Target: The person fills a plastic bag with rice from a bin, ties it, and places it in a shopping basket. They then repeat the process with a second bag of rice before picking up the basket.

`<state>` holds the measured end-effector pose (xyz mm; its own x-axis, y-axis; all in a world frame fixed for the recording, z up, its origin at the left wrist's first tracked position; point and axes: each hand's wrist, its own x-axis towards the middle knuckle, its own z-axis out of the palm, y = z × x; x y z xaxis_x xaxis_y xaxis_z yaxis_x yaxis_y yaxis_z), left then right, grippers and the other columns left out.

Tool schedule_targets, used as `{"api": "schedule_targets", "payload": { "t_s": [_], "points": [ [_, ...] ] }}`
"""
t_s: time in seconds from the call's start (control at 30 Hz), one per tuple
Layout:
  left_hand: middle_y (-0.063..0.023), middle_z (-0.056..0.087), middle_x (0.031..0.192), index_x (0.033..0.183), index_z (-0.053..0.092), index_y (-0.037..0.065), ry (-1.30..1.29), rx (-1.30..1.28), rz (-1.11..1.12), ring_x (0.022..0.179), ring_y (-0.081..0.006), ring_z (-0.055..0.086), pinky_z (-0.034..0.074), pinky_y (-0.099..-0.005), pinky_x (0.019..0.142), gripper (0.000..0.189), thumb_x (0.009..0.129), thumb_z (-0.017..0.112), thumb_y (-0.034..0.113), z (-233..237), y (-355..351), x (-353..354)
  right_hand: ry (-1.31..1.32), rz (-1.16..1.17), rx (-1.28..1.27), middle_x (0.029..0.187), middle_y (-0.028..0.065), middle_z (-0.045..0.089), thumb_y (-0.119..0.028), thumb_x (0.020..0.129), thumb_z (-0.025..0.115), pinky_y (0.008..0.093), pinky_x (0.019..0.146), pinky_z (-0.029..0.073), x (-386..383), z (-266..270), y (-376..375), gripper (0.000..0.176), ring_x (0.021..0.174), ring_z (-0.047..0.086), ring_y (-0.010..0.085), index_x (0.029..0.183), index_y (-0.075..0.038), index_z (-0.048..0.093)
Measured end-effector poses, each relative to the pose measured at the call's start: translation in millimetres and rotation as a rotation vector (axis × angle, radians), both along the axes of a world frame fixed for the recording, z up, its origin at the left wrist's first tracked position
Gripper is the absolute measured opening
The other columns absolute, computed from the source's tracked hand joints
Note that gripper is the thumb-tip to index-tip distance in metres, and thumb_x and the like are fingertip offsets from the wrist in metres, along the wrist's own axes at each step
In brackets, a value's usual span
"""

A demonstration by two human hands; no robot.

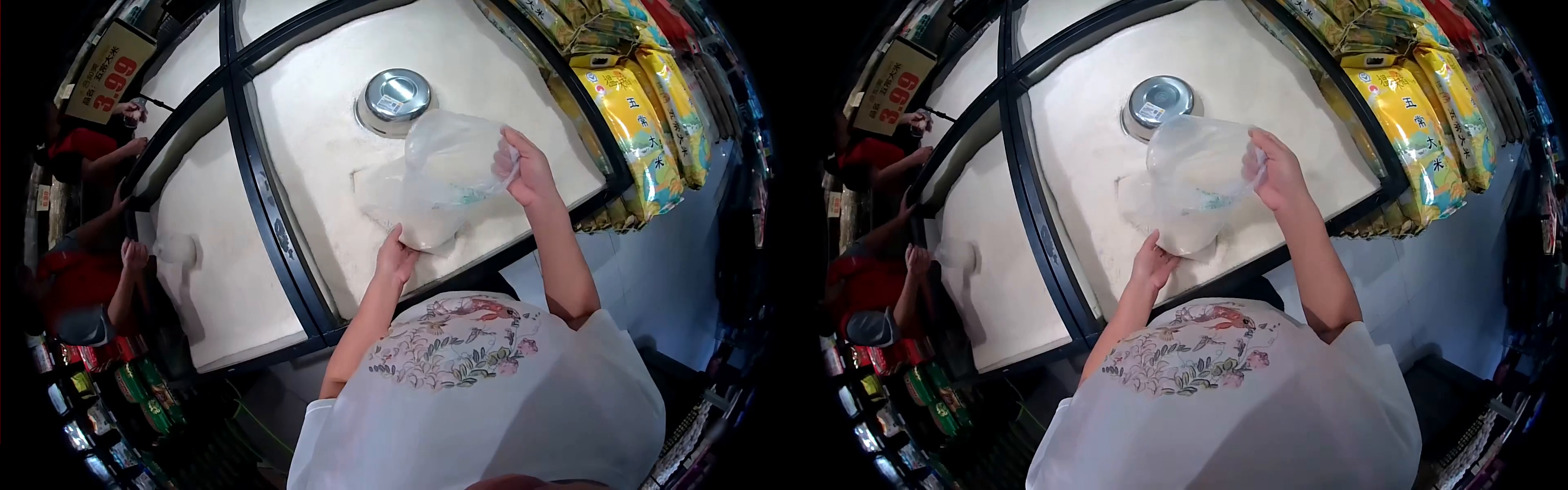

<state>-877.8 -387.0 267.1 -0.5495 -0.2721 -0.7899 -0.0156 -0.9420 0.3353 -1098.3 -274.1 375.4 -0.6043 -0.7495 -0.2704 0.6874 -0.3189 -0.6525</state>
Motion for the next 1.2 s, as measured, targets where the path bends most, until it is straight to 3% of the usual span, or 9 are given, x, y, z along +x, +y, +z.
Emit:
{"api": "schedule_targets", "payload": {
  "t_s": [0.07,0.13,0.27,0.4,0.53,0.9,1.07,1.13,1.2],
  "points": [
    [-0.0138,0.034,0.128,0.128,0.028,0.004,0.134,-0.029,0.018,0.119,-0.0253,0.032,0.026,-0.0393,0.099,0.049,0.087,0.041,0.027,-22,6,-1,0.002,0.034,0.024,0.065,-0.0031,0.046,-0.020,0.087,0.047,0.0188,0.048,0.035,-9,-11,13,0.013,0.054,0.044,0.0067,0.089,-0.008,0.053],
    [-0.0136,0.035,0.126,0.125,0.030,0.000,-0.190,-0.758,0.111,0.118,-0.0219,0.033,0.026,-0.0355,0.098,0.044,0.086,0.044,0.016,25,21,-9,0.044,-0.095,0.274,0.064,-0.0033,0.041,-0.019,0.083,0.052,0.0213,0.046,0.030,11,-8,23,0.019,0.053,0.038,0.0068,0.096,-0.005,0.051],
    [-0.0117,0.051,0.105,0.099,0.049,0.002,0.125,-1.503,0.095,0.097,-0.0176,0.049,0.037,-0.0295,0.088,0.019,0.082,0.041,-0.003,105,21,-34,0.146,0.041,0.384,0.071,-0.0039,0.044,-0.023,0.083,0.053,0.0189,0.051,0.030,32,-12,34,0.029,0.058,0.037,0.0044,0.104,-0.003,0.050],
    [-0.0114,0.056,0.081,0.080,0.053,0.002,0.396,-1.887,-0.632,0.072,-0.0228,0.056,0.045,-0.0254,0.066,0.017,0.070,0.047,-0.010,152,32,-81,0.159,0.197,0.352,0.074,-0.0039,0.045,-0.024,0.084,0.051,0.0183,0.054,0.031,27,-14,32,0.028,0.062,0.038,0.0036,0.102,-0.002,0.050],
    [-0.0123,0.058,0.093,0.089,0.057,0.004,-0.379,-1.576,-1.548,0.084,-0.0294,0.056,0.044,-0.0350,0.075,0.019,0.078,0.043,0.008,112,29,-105,0.230,0.137,0.231,0.075,-0.0032,0.046,-0.022,0.086,0.047,0.0186,0.057,0.034,10,-21,33,0.022,0.065,0.041,0.0035,0.098,-0.003,0.050],
    [-0.0118,0.057,0.102,0.102,0.056,0.008,-0.691,-1.571,-1.361,0.098,-0.0257,0.052,0.039,-0.0364,0.083,0.025,0.084,0.044,0.020,43,-25,-139,0.622,0.159,0.288,0.074,-0.0026,0.046,-0.008,0.084,0.048,0.0194,0.061,0.037,7,-48,26,0.016,0.066,0.043,0.0054,0.098,-0.002,0.049],
    [-0.0121,0.058,0.101,0.099,0.058,0.008,-0.403,-1.838,-1.437,0.094,-0.0259,0.054,0.041,-0.0370,0.079,0.025,0.081,0.050,0.022,-22,-44,-119,0.796,0.098,0.495,0.067,-0.0008,0.046,-0.007,0.080,0.051,0.0209,0.058,0.038,15,-50,51,0.018,0.061,0.043,0.0072,0.097,-0.002,0.050],
    [-0.0127,0.058,0.098,0.098,0.058,0.004,-0.125,-1.337,-1.084,0.092,-0.0240,0.055,0.042,-0.0349,0.077,0.026,0.079,0.052,0.021,-29,-35,-109,0.789,0.093,0.529,0.064,0.0012,0.047,-0.009,0.079,0.053,0.0228,0.057,0.039,26,-62,59,0.019,0.059,0.045,0.0095,0.097,-0.002,0.051],
    [-0.0119,0.058,0.097,0.098,0.057,0.003,-0.214,-1.381,-1.333,0.088,-0.0226,0.056,0.043,-0.0334,0.076,0.028,0.077,0.055,0.022,20,-18,-118,0.752,0.104,0.527,0.065,0.0013,0.047,-0.009,0.078,0.054,0.0228,0.057,0.039,37,-71,66,0.017,0.058,0.044,0.0098,0.094,-0.002,0.052]
  ]
}}
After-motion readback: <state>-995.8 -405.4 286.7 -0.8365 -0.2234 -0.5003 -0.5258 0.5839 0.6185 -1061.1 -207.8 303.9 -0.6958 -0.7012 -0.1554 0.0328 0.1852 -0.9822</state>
